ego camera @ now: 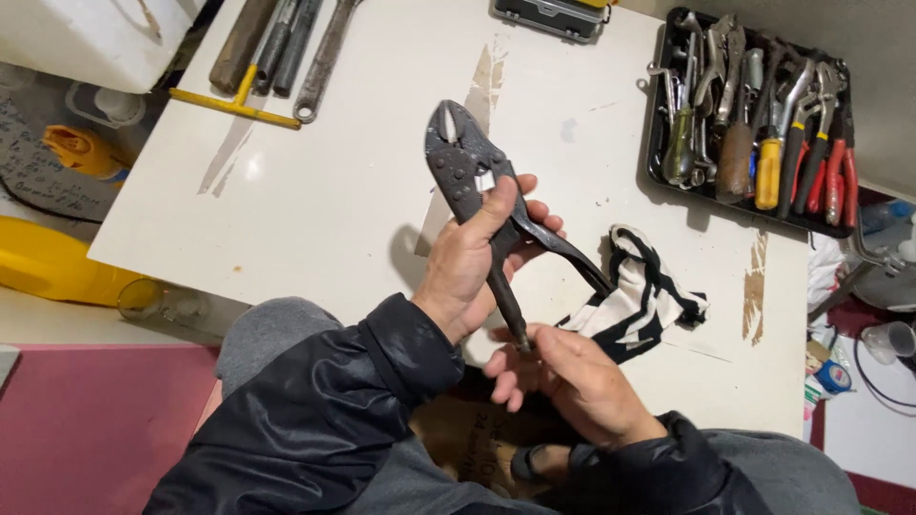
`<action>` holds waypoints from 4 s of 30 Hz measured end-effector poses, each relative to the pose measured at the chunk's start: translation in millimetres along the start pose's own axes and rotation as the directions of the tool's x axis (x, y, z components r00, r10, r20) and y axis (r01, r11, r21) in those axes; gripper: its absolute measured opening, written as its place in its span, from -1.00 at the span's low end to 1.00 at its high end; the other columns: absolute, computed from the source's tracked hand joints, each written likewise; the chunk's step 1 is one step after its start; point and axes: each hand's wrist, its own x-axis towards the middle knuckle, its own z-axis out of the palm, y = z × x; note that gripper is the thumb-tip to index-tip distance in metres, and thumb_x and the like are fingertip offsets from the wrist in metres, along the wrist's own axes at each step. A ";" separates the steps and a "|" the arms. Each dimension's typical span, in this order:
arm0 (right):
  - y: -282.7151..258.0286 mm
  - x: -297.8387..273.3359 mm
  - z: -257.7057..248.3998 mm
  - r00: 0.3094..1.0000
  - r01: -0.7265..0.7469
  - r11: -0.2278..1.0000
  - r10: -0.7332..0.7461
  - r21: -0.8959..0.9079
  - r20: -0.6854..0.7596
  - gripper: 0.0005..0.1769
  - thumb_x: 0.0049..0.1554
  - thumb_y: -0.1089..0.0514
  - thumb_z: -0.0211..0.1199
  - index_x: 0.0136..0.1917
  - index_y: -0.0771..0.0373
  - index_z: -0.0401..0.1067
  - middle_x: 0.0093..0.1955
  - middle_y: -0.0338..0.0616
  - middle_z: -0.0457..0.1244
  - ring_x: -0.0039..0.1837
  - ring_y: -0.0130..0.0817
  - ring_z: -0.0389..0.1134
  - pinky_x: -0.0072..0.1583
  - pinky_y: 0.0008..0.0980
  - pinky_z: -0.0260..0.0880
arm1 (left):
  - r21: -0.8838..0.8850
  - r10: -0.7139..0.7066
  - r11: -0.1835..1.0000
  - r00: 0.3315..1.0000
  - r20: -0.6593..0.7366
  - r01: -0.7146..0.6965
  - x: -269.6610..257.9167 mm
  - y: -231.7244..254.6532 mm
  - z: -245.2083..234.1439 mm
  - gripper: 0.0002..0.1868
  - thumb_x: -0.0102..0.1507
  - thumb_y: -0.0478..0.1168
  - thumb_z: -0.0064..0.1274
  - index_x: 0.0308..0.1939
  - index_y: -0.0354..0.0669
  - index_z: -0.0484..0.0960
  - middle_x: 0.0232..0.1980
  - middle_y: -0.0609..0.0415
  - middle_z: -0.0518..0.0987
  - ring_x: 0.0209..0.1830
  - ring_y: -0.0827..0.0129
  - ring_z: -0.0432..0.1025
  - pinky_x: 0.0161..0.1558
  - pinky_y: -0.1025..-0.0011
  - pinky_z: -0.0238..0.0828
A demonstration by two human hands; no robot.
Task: Cleaning a pair of locking pliers using a cloth at a workbench
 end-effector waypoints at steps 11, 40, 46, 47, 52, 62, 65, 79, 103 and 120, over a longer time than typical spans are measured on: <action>-1.2 -0.2 10.1 0.977 0.030 0.832 -0.141 -0.554 -0.159 -0.63 0.22 0.02 0.16 -0.31 0.30 0.45 -0.45 -0.08 0.35 -0.43 -0.37 0.33 -0.24 -0.43 0.33 | 0.087 -0.016 0.996 1.000 0.018 0.014 -6.0 2.1 3.3 -0.55 0.31 -0.06 0.04 0.08 -0.40 0.52 -0.26 -0.07 0.58 -0.20 0.13 0.57 0.00 0.21 0.58; -10.2 -5.6 14.2 0.958 -0.232 0.716 0.052 -0.659 -0.282 -0.70 0.12 0.00 0.31 -0.03 0.26 0.64 -0.42 -0.21 0.33 -0.38 -0.42 0.36 -0.22 -0.46 0.43 | 0.116 0.001 0.993 0.993 -0.119 0.013 -6.2 1.3 3.3 -0.56 0.25 -0.04 0.13 -0.02 -0.37 0.50 -0.44 0.13 0.41 -0.47 0.43 0.38 -0.33 0.38 0.56; 0.2 1.2 -2.3 0.945 0.001 0.956 -0.097 -0.295 -0.311 -0.42 0.14 0.23 0.19 0.44 0.30 0.31 -0.03 0.10 0.36 -0.14 -0.09 0.50 -0.28 -0.36 0.41 | 0.140 0.019 0.990 0.986 -0.164 0.004 -6.4 -2.1 0.6 -0.64 0.26 -0.08 0.15 -0.11 -0.35 0.54 -0.50 0.08 0.45 -0.58 0.36 0.40 -0.46 0.43 0.45; -3.2 0.8 4.8 0.937 0.010 0.958 -0.108 -0.286 -0.331 -0.40 0.13 0.18 0.18 0.44 0.31 0.32 -0.01 0.08 0.33 -0.13 -0.16 0.42 -0.18 -0.30 0.44 | 0.141 -0.004 0.990 0.994 -0.108 0.019 -9.1 -1.1 -0.6 -0.64 0.27 -0.08 0.14 -0.10 -0.35 0.53 -0.49 0.08 0.47 -0.56 0.36 0.41 -0.43 0.41 0.49; -3.5 -0.1 11.1 0.940 0.098 0.979 -0.150 -0.177 -0.308 -0.50 0.16 0.23 0.18 0.34 0.44 0.36 -0.18 0.10 0.31 -0.28 -0.05 0.40 -0.13 -0.16 0.48 | 0.223 -0.080 0.970 0.994 -0.068 0.093 -14.0 -7.2 -5.2 -0.76 0.35 -0.11 0.08 -0.29 -0.21 0.56 -0.45 0.09 0.49 -0.50 0.33 0.46 -0.38 0.43 0.45; -3.1 1.9 -14.0 0.945 0.029 0.997 -0.005 0.067 -0.328 -0.42 0.19 0.16 0.08 0.48 0.22 0.22 -0.13 0.23 0.31 -0.20 0.12 0.35 -0.16 -0.05 0.32 | 0.414 -0.252 0.897 0.947 0.200 0.151 -20.8 -33.1 -17.3 -0.26 0.41 -0.02 -0.07 0.57 -0.17 -0.02 -0.03 -0.10 0.57 -0.35 0.26 0.53 -0.73 0.44 0.47; -1.9 4.9 -8.8 0.942 -0.011 1.000 0.012 0.004 -0.336 -0.21 0.16 0.11 0.12 0.63 -0.02 0.04 -0.15 0.12 0.34 -0.21 0.00 0.39 -0.17 -0.10 0.38 | 0.575 -0.223 0.809 0.969 0.106 0.123 -27.4 -16.8 -3.5 -0.30 0.37 0.00 -0.12 0.52 -0.20 0.12 -0.11 -0.07 0.60 -0.30 0.26 0.52 -0.39 0.39 0.46; -32.1 -2.6 -77.0 0.652 -0.540 0.028 -0.618 -0.841 -0.439 -0.02 -0.06 -0.44 0.26 0.48 0.05 0.17 0.56 0.28 -0.04 0.46 0.41 0.04 0.25 0.34 0.22 | 0.257 -0.328 0.921 0.938 0.109 0.292 -14.5 -21.2 -13.3 0.01 0.20 0.53 -0.28 0.42 -0.20 0.30 -0.34 -0.01 0.56 -0.43 0.35 0.49 -0.40 0.28 0.61; -38.3 35.8 24.4 0.391 0.236 -0.094 -0.902 -0.967 0.183 -0.61 0.30 0.11 0.16 0.39 0.08 0.37 -0.15 -0.23 0.12 -0.22 -0.42 0.05 -0.33 -0.50 0.06 | 0.463 -0.179 0.857 0.974 -0.141 0.225 -30.9 -7.6 18.4 -0.29 0.31 0.25 -0.37 0.16 -0.17 0.63 0.16 -0.06 0.64 0.18 0.33 0.49 0.24 0.42 0.44; -60.6 37.6 27.9 0.441 0.202 -0.171 -0.863 -0.964 0.246 -0.73 0.32 0.11 0.09 0.18 0.26 0.48 -0.34 -0.28 0.09 -0.35 -0.47 -0.02 -0.36 -0.46 -0.05 | 0.428 -0.229 0.853 0.951 -0.207 0.298 -36.9 14.7 34.7 -0.50 0.28 0.04 -0.11 0.13 -0.15 0.68 0.12 -0.10 0.70 0.13 0.18 0.56 0.17 0.37 0.45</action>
